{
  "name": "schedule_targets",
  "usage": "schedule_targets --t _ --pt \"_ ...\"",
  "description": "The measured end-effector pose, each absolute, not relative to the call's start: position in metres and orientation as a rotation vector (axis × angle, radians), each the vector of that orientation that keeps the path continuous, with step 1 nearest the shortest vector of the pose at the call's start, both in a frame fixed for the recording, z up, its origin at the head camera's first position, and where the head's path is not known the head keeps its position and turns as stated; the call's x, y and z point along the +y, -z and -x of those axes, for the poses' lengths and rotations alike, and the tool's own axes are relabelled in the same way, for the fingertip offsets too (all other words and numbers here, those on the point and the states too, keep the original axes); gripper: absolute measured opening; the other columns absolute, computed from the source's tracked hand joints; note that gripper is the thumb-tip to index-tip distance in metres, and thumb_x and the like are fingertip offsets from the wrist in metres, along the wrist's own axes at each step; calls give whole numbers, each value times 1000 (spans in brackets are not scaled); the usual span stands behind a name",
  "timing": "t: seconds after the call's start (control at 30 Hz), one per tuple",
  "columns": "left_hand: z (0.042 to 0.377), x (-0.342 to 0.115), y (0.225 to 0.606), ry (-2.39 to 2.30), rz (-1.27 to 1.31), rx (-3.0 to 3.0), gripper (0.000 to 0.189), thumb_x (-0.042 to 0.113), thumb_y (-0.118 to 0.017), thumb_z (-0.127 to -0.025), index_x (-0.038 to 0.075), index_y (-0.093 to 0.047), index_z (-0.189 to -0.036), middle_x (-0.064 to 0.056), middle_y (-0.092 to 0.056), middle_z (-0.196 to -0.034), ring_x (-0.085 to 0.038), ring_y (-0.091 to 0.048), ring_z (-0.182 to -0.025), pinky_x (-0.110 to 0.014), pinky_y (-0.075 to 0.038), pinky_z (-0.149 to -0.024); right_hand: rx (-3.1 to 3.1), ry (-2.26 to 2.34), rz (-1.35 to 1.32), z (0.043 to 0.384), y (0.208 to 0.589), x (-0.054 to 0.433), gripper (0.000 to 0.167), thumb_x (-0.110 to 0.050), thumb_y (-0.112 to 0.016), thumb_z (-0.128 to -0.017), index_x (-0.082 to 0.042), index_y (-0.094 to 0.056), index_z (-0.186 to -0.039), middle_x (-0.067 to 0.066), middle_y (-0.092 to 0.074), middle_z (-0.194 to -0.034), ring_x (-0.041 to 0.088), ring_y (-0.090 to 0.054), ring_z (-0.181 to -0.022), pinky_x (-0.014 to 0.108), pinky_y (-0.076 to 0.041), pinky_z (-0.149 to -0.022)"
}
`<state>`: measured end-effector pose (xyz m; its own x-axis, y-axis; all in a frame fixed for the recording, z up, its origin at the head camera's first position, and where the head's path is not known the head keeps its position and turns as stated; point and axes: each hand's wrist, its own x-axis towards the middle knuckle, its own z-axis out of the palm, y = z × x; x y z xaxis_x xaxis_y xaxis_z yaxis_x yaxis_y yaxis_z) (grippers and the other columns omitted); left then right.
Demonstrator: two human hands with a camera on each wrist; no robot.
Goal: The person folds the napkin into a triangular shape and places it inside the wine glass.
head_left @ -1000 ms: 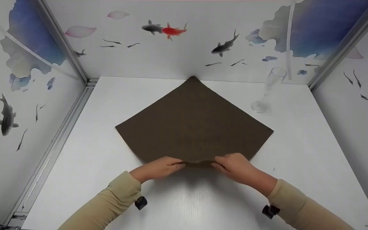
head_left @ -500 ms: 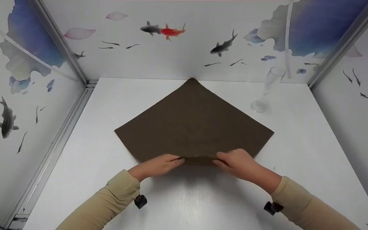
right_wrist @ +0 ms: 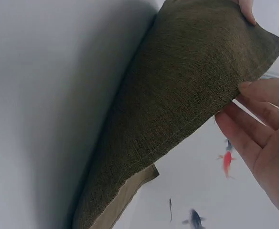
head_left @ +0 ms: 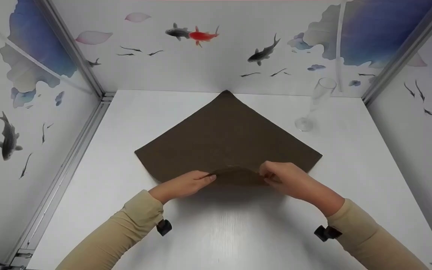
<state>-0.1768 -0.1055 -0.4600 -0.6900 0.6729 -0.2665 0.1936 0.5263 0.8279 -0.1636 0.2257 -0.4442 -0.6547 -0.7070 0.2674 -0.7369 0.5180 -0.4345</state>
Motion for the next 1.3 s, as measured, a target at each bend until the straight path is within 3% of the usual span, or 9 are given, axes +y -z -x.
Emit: schedule_targets --t 0.1,0.3,0.53,1.3 --pt "176 -106 456 -1079 -703 2206 42 43 -39 -105 8 -59 -95 4 -44 -83 -15 -47 -84 -36 -39 -76 -2615 -797 -1380 164 445 226 33 14 -67 -82 -10 -62 -104 -2 -66 -99 12 -65 -85 29 -54 -69" --pt "174 -103 451 -1052 -741 2207 40 41 -39 -105 14 -41 -77 3 -31 -73 -14 -39 -71 -35 -34 -68 -2615 -748 -1443 160 444 225 40 17 -63 -82 -10 -67 -111 -2 -64 -107 13 -64 -90 30 -54 -72" --pt "169 -101 442 -1053 -749 2197 44 44 -40 -104 16 -37 -72 5 -28 -66 -12 -32 -62 -32 -30 -62 -2665 -690 -1398 154 439 224 40 15 -62 -84 -10 -66 -115 0 -63 -106 15 -63 -90 33 -54 -74" --pt "162 -97 420 -1089 -745 2234 44 43 -41 -105 16 -38 -70 5 -29 -61 -12 -29 -58 -30 -29 -58 -2559 -650 -1413 141 428 222 45 16 -64 -81 -8 -63 -120 3 -62 -114 16 -63 -92 34 -55 -74"
